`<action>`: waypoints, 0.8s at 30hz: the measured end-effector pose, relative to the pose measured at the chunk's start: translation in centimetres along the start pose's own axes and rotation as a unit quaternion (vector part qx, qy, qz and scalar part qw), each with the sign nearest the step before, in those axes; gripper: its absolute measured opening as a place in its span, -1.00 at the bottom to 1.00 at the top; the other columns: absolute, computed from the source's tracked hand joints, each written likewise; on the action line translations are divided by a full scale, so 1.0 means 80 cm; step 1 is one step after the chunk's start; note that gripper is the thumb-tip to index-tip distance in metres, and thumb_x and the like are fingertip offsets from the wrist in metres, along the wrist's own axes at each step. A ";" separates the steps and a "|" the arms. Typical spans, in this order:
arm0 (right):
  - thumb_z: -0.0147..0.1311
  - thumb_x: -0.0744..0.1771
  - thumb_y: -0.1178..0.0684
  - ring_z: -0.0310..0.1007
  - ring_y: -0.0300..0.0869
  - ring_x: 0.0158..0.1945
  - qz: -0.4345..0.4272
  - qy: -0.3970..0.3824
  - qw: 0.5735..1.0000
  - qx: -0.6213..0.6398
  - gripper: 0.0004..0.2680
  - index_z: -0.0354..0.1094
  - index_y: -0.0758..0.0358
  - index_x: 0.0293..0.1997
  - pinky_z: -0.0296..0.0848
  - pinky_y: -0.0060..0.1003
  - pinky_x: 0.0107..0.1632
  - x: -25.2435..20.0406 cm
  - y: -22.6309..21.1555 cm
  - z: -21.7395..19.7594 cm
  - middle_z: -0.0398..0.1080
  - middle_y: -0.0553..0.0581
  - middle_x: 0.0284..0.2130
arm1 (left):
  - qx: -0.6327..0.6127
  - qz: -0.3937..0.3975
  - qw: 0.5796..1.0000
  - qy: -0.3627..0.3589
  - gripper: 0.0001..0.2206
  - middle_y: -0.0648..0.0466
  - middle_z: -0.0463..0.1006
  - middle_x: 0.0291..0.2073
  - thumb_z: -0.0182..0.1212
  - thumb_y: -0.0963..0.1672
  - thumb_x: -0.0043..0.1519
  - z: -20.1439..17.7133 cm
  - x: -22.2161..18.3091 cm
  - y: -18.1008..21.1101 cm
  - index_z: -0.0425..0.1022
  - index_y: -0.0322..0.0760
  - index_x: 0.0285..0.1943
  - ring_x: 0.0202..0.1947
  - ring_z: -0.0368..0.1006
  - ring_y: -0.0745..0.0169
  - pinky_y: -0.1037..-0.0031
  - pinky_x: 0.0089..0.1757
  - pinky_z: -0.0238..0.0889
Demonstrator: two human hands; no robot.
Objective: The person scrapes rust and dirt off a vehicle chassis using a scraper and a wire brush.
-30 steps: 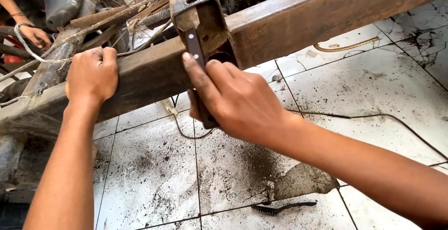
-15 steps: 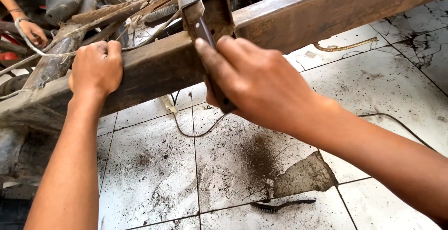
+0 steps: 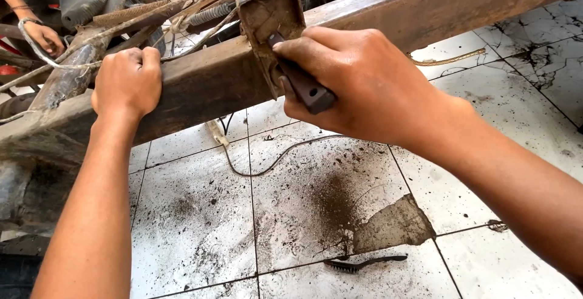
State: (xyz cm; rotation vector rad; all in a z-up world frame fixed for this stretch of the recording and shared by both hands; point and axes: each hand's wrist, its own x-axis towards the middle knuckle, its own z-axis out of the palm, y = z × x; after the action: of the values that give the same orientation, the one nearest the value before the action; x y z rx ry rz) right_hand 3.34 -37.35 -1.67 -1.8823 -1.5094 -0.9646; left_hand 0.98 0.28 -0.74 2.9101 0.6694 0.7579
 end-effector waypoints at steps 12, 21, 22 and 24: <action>0.22 0.33 0.10 0.54 0.02 -0.35 0.018 -0.064 0.996 0.062 -0.72 0.42 0.49 0.09 0.51 -0.12 -0.27 0.002 -0.001 -0.031 0.46 0.27 -0.37 | -0.003 0.016 1.000 0.014 -0.55 -0.37 0.59 -0.21 -0.10 0.01 0.36 0.004 0.003 -0.003 0.67 -0.40 -0.13 -0.21 0.51 -0.42 -0.07 -0.10 0.33; 0.23 0.30 0.17 0.57 0.06 -0.30 0.019 -0.021 1.000 -0.006 -0.81 0.49 0.47 -0.05 0.53 -0.09 -0.19 0.024 -0.015 -0.056 0.51 0.36 -0.34 | -0.010 -0.002 0.999 -0.036 -0.51 -0.19 0.59 -0.49 -0.19 0.00 0.39 0.006 0.008 -0.006 0.60 -0.36 -0.39 -0.48 0.50 -0.05 0.03 -0.28 0.39; 0.24 0.33 0.16 0.57 0.04 -0.21 -0.013 0.006 1.000 -0.015 -0.82 0.48 0.46 -0.02 0.54 -0.12 -0.12 0.022 -0.010 -0.046 0.51 0.35 -0.25 | -0.012 0.000 0.999 -0.041 -0.50 -0.18 0.59 -0.50 -0.20 0.00 0.40 0.007 0.008 -0.006 0.59 -0.37 -0.41 -0.49 0.49 -0.04 0.04 -0.28 0.40; 0.25 0.37 0.16 0.58 0.03 -0.13 -0.047 0.032 0.998 -0.025 -0.83 0.47 0.45 0.00 0.55 -0.14 -0.04 0.019 -0.007 -0.030 0.52 0.34 -0.16 | -0.014 0.002 0.999 -0.044 -0.48 -0.17 0.59 -0.52 -0.21 0.00 0.41 0.007 0.009 -0.007 0.58 -0.38 -0.43 -0.50 0.48 -0.03 0.05 -0.29 0.41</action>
State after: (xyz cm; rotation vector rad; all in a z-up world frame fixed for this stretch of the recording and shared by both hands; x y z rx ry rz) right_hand 2.53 -38.18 0.98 -1.8098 -1.5603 -1.1041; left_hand 1.59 1.15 -0.99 2.9013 0.6387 0.6288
